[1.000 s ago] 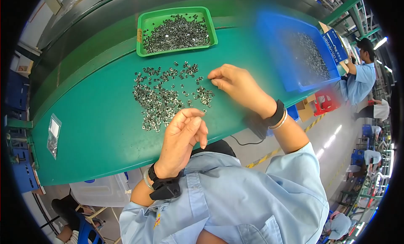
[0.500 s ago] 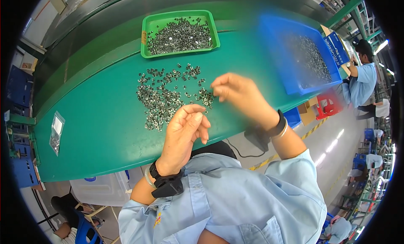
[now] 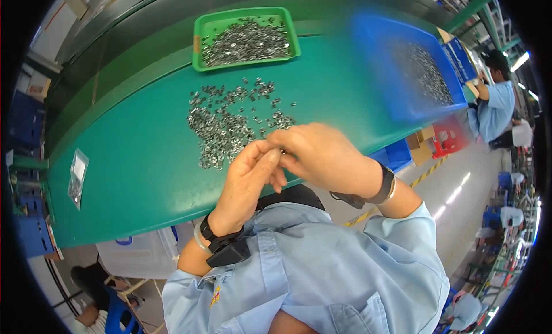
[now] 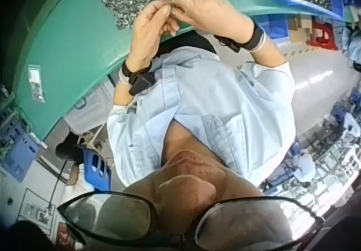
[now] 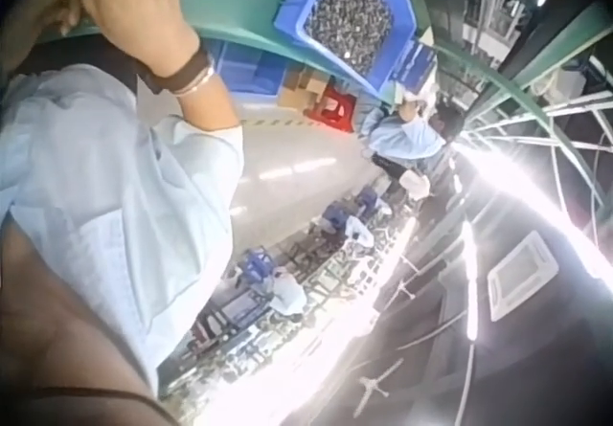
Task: The person picks up a metal clip from the table, joins it with a small black component, and places the assembled unit into a blue bin.
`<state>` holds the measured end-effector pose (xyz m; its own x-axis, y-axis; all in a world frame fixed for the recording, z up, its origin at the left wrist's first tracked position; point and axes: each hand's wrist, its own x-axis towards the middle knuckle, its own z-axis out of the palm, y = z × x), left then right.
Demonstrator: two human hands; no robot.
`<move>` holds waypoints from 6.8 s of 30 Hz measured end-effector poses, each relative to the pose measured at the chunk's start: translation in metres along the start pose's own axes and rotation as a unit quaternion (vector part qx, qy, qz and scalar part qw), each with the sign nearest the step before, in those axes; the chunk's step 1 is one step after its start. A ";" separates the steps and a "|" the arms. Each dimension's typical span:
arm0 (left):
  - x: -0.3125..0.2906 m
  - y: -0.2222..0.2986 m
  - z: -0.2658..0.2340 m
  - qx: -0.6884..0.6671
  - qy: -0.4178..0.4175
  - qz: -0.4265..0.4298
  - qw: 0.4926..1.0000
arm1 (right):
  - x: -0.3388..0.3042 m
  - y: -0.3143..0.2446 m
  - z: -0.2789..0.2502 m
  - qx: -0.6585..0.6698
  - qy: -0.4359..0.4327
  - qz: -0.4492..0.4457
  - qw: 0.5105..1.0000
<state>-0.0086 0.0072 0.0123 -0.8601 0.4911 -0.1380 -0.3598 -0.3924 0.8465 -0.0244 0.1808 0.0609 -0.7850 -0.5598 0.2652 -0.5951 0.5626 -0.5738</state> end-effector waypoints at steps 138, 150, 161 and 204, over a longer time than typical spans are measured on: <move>-0.008 -0.006 -0.001 -0.073 -0.003 -0.024 0.997 | -0.025 0.007 0.018 0.006 0.162 -0.079 0.984; -0.007 -0.013 0.000 -0.093 -0.005 0.017 0.995 | -0.030 0.005 0.035 0.035 0.209 -0.062 0.975; 0.000 -0.023 -0.001 -0.211 -0.080 -0.018 0.974 | -0.042 0.004 0.038 0.117 0.224 -0.013 0.967; -0.005 -0.016 -0.013 -0.215 -0.042 -0.034 0.975 | 0.032 0.041 -0.014 0.220 0.138 0.117 0.959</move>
<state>-0.0032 0.0005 -0.0074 -0.8029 0.5823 -0.1275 -0.5486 -0.6382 0.5401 -0.0768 0.1947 0.0570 -0.9398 -0.2335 0.2496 -0.3150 0.3077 -0.8978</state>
